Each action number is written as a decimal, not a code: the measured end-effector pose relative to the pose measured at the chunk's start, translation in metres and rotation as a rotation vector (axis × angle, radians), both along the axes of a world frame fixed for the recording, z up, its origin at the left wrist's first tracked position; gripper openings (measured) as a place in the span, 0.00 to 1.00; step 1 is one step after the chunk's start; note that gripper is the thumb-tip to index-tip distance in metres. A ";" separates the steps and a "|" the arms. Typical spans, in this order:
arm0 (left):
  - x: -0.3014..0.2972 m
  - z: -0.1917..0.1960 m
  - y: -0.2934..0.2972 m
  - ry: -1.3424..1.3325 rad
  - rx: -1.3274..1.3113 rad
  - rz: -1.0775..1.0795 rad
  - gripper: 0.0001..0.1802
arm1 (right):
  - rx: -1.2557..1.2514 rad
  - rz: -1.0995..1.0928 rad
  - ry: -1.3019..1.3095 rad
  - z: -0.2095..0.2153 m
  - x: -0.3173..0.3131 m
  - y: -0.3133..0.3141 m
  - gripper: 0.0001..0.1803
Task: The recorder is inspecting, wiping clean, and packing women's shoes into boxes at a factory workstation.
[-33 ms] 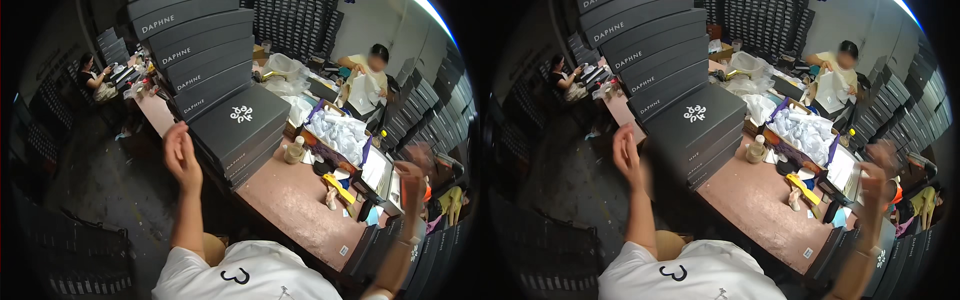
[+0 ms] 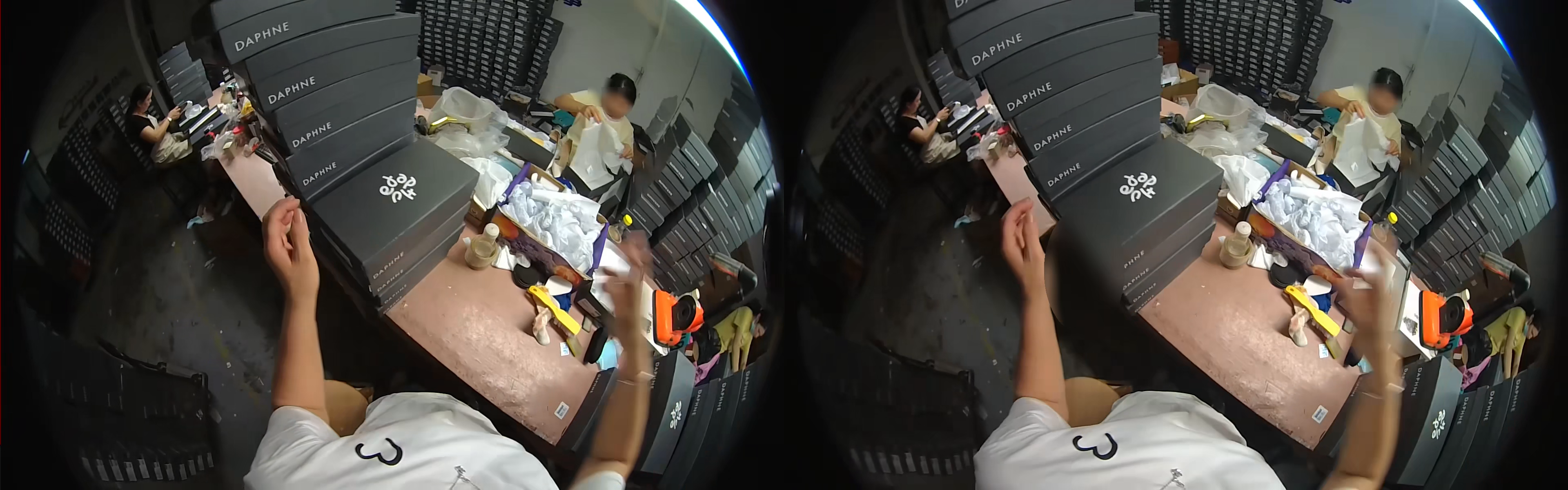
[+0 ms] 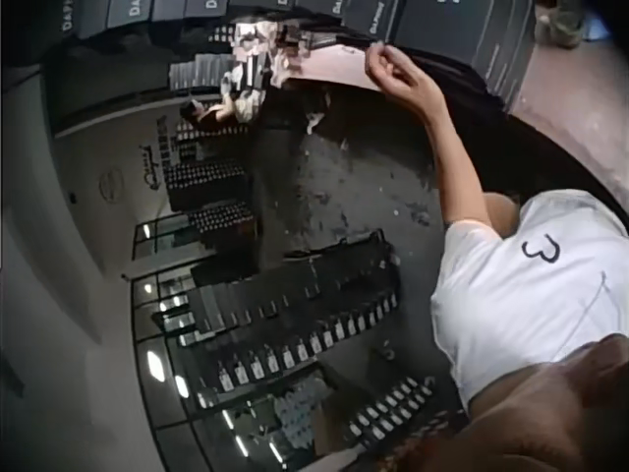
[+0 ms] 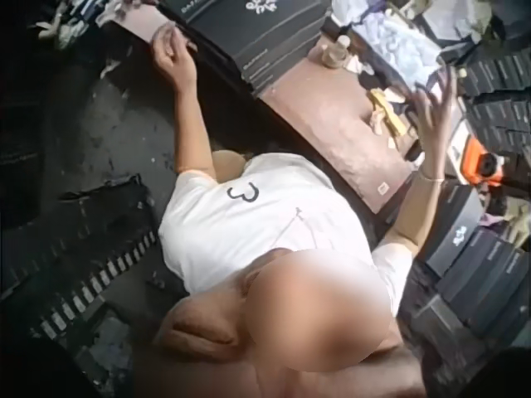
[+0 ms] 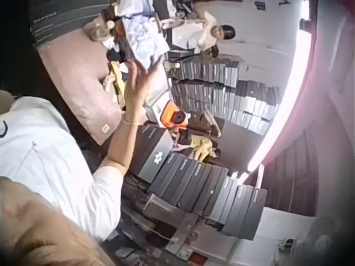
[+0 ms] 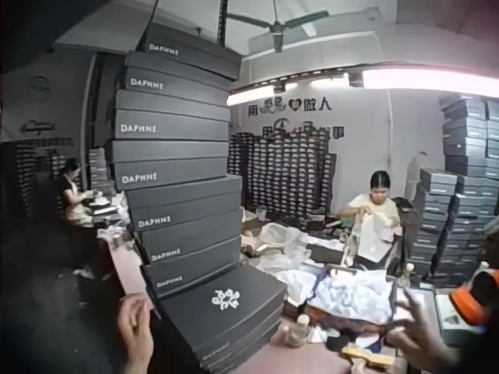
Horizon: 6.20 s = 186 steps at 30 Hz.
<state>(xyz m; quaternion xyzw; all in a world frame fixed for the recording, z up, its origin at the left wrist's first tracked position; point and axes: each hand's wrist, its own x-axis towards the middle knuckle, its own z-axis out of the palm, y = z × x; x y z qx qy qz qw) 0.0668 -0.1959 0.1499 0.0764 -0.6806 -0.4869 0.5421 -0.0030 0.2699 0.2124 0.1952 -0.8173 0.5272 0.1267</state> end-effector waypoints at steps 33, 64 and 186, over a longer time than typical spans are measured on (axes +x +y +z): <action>-0.078 -0.241 0.224 -1.345 0.477 -1.184 0.41 | -0.685 -0.428 -0.695 -0.261 0.056 -0.026 0.39; -0.139 -0.132 0.234 -0.645 -0.261 -1.447 0.23 | 0.306 -0.216 -0.648 -0.209 0.014 0.047 0.15; -0.098 -0.207 0.207 -1.203 1.230 -1.368 0.42 | -0.019 -0.383 -0.648 -0.224 -0.006 0.011 0.13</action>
